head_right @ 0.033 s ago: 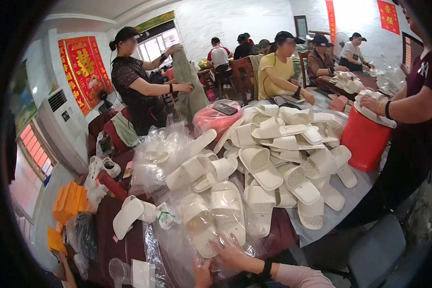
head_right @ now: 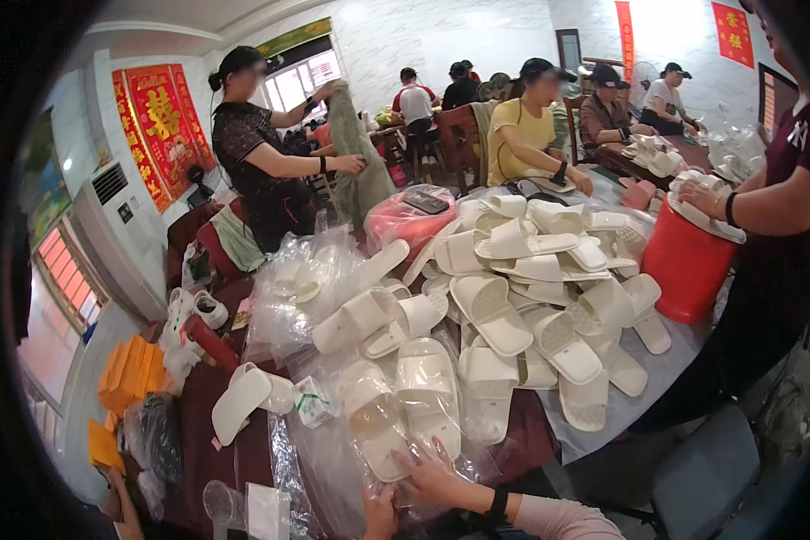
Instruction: Checking and organizing completed sandal components and packing them into bags.
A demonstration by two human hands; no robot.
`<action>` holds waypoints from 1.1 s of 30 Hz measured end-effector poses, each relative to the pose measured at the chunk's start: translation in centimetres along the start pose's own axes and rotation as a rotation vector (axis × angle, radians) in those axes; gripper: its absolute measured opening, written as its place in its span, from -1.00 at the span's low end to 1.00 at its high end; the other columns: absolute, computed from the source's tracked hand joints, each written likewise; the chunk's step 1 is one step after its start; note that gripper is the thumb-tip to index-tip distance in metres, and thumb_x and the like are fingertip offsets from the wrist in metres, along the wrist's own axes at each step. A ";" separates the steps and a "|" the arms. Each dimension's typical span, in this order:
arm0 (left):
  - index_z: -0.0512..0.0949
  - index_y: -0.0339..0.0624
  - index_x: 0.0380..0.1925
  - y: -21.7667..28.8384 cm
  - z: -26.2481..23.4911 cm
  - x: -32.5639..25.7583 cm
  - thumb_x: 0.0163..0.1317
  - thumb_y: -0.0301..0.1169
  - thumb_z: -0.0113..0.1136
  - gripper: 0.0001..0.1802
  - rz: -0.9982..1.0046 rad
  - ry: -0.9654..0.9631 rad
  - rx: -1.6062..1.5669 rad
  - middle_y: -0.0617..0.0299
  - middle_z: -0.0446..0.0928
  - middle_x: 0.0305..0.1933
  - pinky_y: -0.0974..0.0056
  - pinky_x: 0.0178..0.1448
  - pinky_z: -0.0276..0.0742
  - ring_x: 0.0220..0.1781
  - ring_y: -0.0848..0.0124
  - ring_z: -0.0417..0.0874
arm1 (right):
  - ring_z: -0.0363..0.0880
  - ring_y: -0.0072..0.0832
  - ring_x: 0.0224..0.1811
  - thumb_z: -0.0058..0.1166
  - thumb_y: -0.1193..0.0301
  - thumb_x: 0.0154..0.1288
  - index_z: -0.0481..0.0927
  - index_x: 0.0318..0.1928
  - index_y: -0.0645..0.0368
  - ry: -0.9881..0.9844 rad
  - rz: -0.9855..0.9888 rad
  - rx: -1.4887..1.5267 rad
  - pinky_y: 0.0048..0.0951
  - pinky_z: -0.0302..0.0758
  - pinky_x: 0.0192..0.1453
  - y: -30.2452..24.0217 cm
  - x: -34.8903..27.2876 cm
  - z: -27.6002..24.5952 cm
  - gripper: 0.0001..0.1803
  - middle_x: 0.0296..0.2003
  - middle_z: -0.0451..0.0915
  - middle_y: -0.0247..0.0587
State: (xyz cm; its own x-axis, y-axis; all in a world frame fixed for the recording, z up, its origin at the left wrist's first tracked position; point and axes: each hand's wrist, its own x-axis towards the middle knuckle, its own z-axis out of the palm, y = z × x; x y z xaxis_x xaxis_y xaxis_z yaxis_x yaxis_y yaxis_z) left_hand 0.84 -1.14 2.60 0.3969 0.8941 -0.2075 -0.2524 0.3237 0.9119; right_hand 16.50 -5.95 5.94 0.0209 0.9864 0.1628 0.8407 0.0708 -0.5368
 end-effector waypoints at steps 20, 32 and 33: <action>-0.35 0.07 0.39 8.8 2.1 -2.5 0.17 -0.71 -0.11 -0.08 -0.369 -0.360 -0.281 -0.21 0.44 0.03 0.16 -0.02 0.63 -0.04 0.08 0.62 | 0.26 -0.07 0.29 0.27 0.01 0.03 0.24 0.31 0.06 0.302 -0.520 -0.043 0.03 0.25 0.25 -6.2 -5.7 -10.2 -0.13 0.27 0.26 -0.01; -0.54 0.14 0.40 12.4 5.4 -10.4 0.30 -0.65 -0.08 -0.02 -0.186 -0.667 -0.201 0.05 0.28 0.31 0.29 0.13 0.43 0.07 0.38 0.51 | 0.40 -0.05 0.14 0.02 0.45 -0.03 0.41 0.22 -0.01 0.179 -0.128 -0.353 -0.07 0.30 0.14 -3.5 -3.7 -11.2 -0.33 0.19 0.38 0.04; -0.47 0.13 0.42 13.0 4.8 -10.5 0.31 -0.60 -0.04 -0.05 -0.177 -0.704 -0.079 0.05 0.27 0.32 0.30 0.14 0.42 0.08 0.39 0.49 | 0.45 -0.06 0.09 0.01 0.47 -0.06 0.43 0.21 0.03 0.186 -0.146 -0.280 -0.11 0.35 0.10 -3.1 -3.7 -11.3 -0.33 0.15 0.42 0.04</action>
State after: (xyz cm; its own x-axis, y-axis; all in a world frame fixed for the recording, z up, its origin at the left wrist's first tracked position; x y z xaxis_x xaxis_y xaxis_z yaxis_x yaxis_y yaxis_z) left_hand -2.36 -7.80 18.33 0.9043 0.4242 -0.0481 -0.1846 0.4902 0.8518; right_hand 19.95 -11.51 16.38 -0.0335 0.9232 0.3829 0.9571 0.1399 -0.2537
